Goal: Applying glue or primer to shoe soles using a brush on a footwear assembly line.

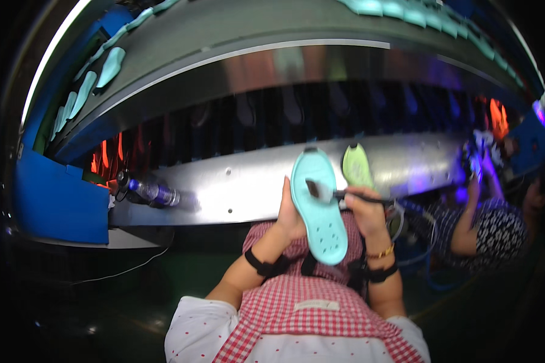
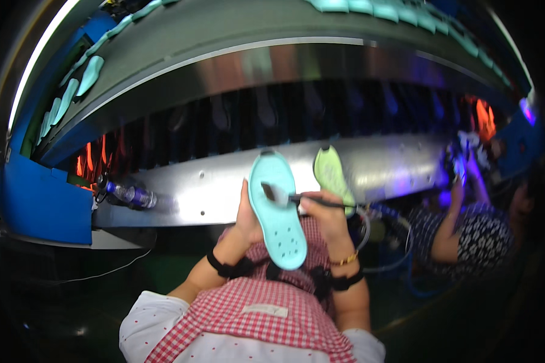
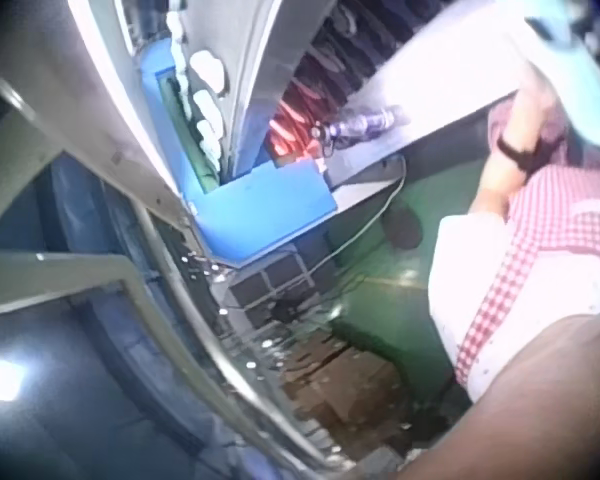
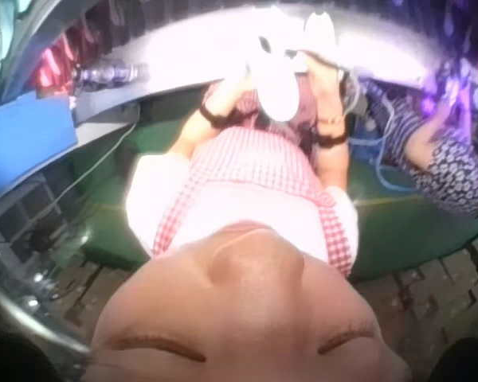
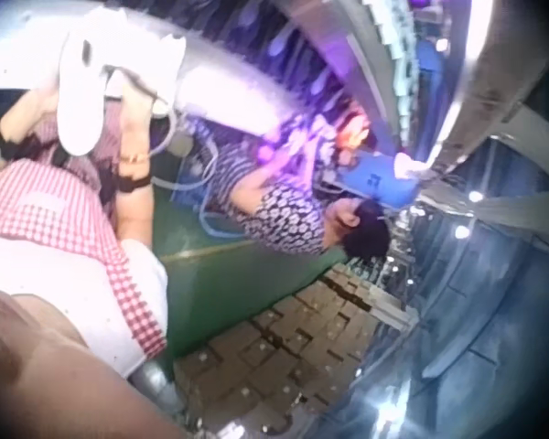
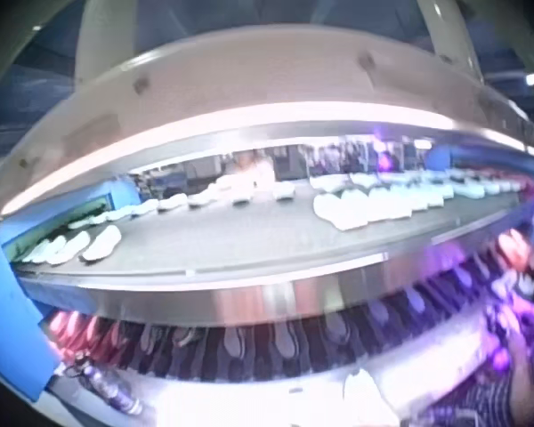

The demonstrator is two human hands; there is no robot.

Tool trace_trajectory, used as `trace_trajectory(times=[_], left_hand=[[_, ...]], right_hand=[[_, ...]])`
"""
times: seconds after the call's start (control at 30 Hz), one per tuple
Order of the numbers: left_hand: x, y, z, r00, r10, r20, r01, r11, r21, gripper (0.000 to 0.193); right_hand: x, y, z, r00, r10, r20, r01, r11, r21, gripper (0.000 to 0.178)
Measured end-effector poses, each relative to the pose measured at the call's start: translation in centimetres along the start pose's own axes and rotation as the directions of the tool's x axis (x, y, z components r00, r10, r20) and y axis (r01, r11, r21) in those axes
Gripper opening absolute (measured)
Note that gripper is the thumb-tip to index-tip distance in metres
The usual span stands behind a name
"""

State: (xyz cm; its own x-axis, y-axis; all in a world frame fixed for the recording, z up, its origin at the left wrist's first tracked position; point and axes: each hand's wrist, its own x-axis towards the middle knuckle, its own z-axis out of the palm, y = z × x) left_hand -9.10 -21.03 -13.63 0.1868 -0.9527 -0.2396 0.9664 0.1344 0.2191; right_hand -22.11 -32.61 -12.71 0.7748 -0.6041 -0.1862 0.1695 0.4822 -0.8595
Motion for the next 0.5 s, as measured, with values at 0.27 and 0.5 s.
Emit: trace_trajectory(times=[0.27, 0.5], left_hand=[[-0.7, -0.1, 0.3, 0.998, -0.059, -0.01, 0.059, 0.998, 0.035, 0.081], [-0.2, -0.8, 0.5, 0.972, 0.17, -0.16, -0.158, 0.984, 0.087, 0.067]], right_hand=[[2.5, -0.1, 1.2, 0.997, -0.072, -0.024, 0.072, 0.997, -0.027, 0.021], [2.1, -1.0, 5.2, 0.949, -0.3, 0.093, 0.305, 0.805, -0.508, 0.02]])
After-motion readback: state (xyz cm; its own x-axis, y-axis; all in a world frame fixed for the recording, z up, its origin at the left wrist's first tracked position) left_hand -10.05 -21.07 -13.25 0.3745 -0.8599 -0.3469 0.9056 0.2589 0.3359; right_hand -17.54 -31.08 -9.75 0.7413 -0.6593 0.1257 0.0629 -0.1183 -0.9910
